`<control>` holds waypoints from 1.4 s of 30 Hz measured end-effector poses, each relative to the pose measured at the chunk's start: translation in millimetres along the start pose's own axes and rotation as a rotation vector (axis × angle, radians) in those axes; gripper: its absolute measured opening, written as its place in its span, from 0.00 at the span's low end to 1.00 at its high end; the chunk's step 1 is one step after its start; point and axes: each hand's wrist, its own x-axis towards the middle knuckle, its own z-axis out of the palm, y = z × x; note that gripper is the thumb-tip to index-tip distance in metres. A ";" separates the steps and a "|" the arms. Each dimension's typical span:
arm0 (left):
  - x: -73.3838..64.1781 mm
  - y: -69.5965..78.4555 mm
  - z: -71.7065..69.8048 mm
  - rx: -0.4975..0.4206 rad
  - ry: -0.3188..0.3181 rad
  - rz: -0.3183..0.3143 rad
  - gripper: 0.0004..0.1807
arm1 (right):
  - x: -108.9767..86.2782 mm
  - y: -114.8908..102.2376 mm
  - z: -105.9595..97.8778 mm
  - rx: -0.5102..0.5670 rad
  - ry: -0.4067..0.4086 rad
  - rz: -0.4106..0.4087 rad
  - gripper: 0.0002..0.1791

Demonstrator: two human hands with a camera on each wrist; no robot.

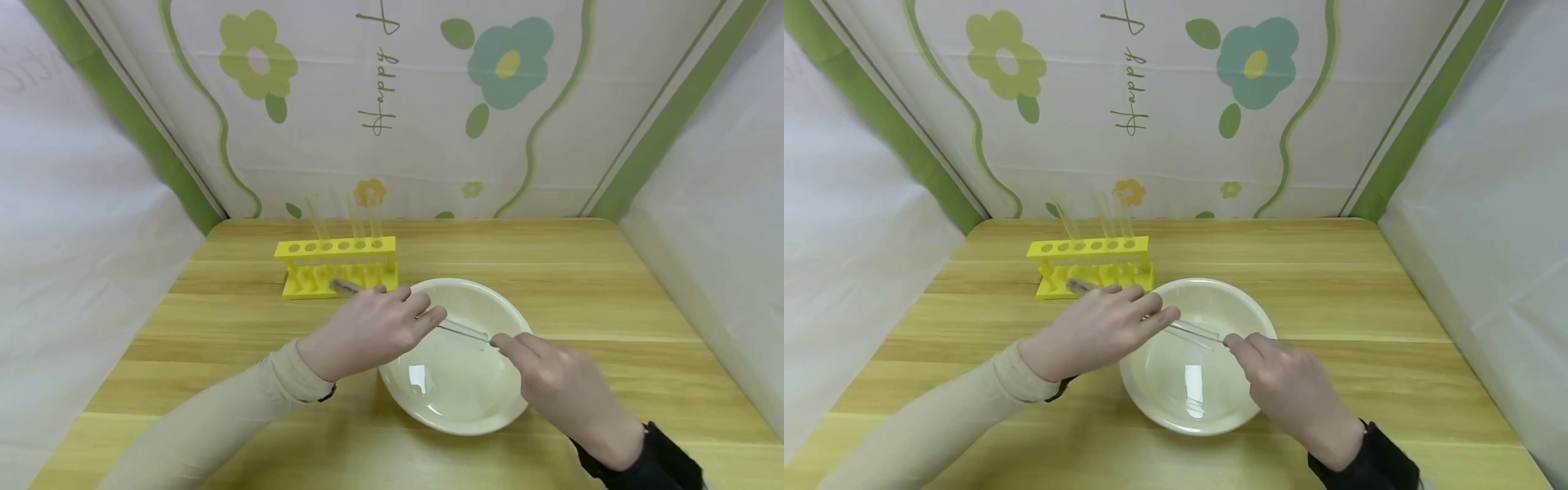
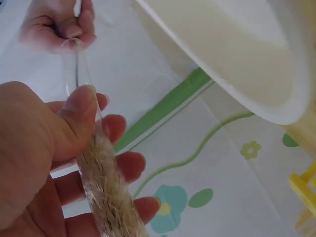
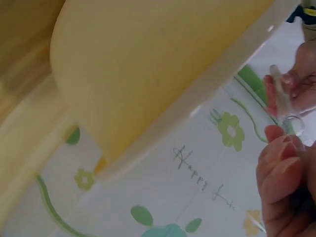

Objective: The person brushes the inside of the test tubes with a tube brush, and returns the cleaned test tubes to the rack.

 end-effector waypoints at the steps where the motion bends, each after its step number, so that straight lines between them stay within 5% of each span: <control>1: -0.7 -0.9 2.0 -0.004 -0.007 0.000 0.14 | -1.7 1.5 1.1 0.040 -0.022 0.023 0.19; 6: -3.6 -4.4 7.6 -0.018 -0.033 0.003 0.16 | -5.9 8.7 4.1 0.226 -0.092 0.114 0.11; 10: -3.7 -6.3 6.8 -0.003 -0.026 0.007 0.16 | -4.9 11.5 4.2 0.316 -0.089 0.152 0.21; 13: -3.6 -8.0 4.7 0.004 -0.019 0.011 0.16 | -3.9 12.5 2.3 0.380 -0.090 0.186 0.07; 14: -3.7 -8.5 4.0 0.001 -0.017 0.012 0.16 | -3.8 12.9 1.4 0.399 -0.090 0.198 0.11; 18: -4.7 -10.1 2.5 -0.015 -0.014 0.013 0.16 | -4.8 13.8 -2.2 0.455 -0.115 0.257 0.22; 28: -9.0 -13.5 1.0 -0.005 -0.009 0.010 0.16 | -7.9 13.7 -11.2 0.533 -0.181 0.360 0.19; 36: -12.6 -17.3 -0.3 0.006 0.004 -0.011 0.16 | -12.4 12.0 -20.6 0.697 -0.312 0.571 0.14; 42: -13.8 -20.0 -2.2 0.017 0.024 -0.018 0.16 | -16.8 15.6 -25.3 0.808 -0.364 0.625 0.14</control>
